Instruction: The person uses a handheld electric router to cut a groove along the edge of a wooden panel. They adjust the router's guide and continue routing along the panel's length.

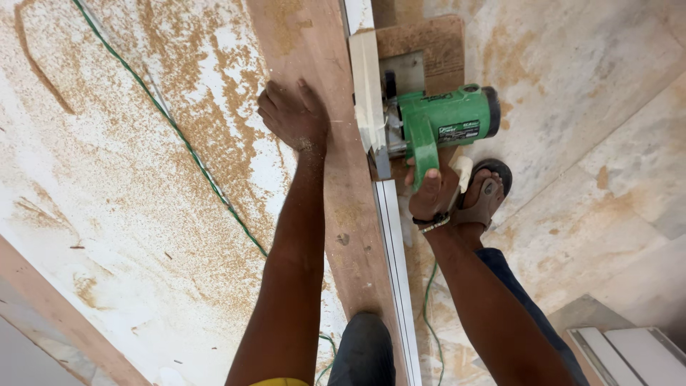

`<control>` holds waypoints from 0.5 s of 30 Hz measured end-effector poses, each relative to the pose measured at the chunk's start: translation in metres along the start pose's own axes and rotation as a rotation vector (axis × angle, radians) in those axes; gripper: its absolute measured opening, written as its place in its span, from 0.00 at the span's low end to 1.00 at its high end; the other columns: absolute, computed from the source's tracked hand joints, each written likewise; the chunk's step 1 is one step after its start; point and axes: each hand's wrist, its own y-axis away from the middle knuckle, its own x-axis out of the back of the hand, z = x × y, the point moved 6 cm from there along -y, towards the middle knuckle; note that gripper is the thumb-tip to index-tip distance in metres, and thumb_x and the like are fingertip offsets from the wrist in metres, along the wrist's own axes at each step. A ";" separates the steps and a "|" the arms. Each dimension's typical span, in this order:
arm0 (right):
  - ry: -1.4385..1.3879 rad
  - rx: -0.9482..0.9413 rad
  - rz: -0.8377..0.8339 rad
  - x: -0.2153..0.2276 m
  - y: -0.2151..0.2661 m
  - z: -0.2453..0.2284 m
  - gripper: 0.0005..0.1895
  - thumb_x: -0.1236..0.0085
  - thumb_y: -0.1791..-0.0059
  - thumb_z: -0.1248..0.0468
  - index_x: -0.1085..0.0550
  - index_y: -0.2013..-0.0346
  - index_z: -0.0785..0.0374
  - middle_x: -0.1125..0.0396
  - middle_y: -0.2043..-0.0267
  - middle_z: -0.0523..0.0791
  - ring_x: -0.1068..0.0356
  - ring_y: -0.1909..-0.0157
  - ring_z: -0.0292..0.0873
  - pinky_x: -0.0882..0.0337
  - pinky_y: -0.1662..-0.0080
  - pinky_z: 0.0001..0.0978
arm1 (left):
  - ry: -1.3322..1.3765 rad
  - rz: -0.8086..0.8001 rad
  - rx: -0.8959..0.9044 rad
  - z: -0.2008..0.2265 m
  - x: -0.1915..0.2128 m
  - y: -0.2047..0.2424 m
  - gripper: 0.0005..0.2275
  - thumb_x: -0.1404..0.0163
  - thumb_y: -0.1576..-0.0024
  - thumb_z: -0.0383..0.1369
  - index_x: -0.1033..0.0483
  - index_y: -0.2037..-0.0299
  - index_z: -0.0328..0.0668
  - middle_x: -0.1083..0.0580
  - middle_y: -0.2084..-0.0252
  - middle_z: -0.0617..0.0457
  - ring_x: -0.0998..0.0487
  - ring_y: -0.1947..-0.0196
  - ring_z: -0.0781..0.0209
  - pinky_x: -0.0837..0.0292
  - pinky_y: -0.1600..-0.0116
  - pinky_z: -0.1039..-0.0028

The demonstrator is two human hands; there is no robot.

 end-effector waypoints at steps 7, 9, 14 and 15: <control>-0.011 0.021 0.030 -0.021 -0.037 -0.009 0.46 0.62 0.45 0.28 0.24 0.62 0.72 0.34 0.77 0.47 0.33 0.76 0.39 0.38 0.73 0.31 | 0.005 0.011 -0.001 0.001 0.004 -0.002 0.29 0.58 0.35 0.50 0.33 0.39 0.23 0.32 0.43 0.32 0.30 0.42 0.38 0.34 0.37 0.48; -0.020 0.037 0.025 -0.026 -0.050 -0.009 0.45 0.61 0.45 0.28 0.25 0.63 0.72 0.34 0.77 0.47 0.33 0.76 0.39 0.38 0.73 0.31 | -0.001 0.006 0.004 0.000 0.001 -0.002 0.29 0.58 0.35 0.50 0.33 0.39 0.24 0.32 0.44 0.32 0.29 0.42 0.39 0.33 0.37 0.49; -0.106 0.010 0.005 -0.033 -0.073 -0.004 0.43 0.57 0.45 0.29 0.27 0.63 0.72 0.34 0.73 0.48 0.34 0.76 0.40 0.36 0.73 0.33 | -0.014 0.040 0.042 -0.013 -0.013 0.001 0.31 0.58 0.36 0.53 0.32 0.40 0.26 0.31 0.45 0.35 0.29 0.42 0.42 0.32 0.38 0.51; -0.091 0.038 0.000 -0.037 -0.082 -0.006 0.43 0.57 0.45 0.29 0.27 0.63 0.72 0.34 0.73 0.48 0.33 0.76 0.41 0.35 0.72 0.33 | -0.011 0.040 0.036 -0.014 -0.016 -0.001 0.31 0.58 0.36 0.54 0.32 0.40 0.26 0.31 0.45 0.36 0.29 0.43 0.43 0.32 0.38 0.52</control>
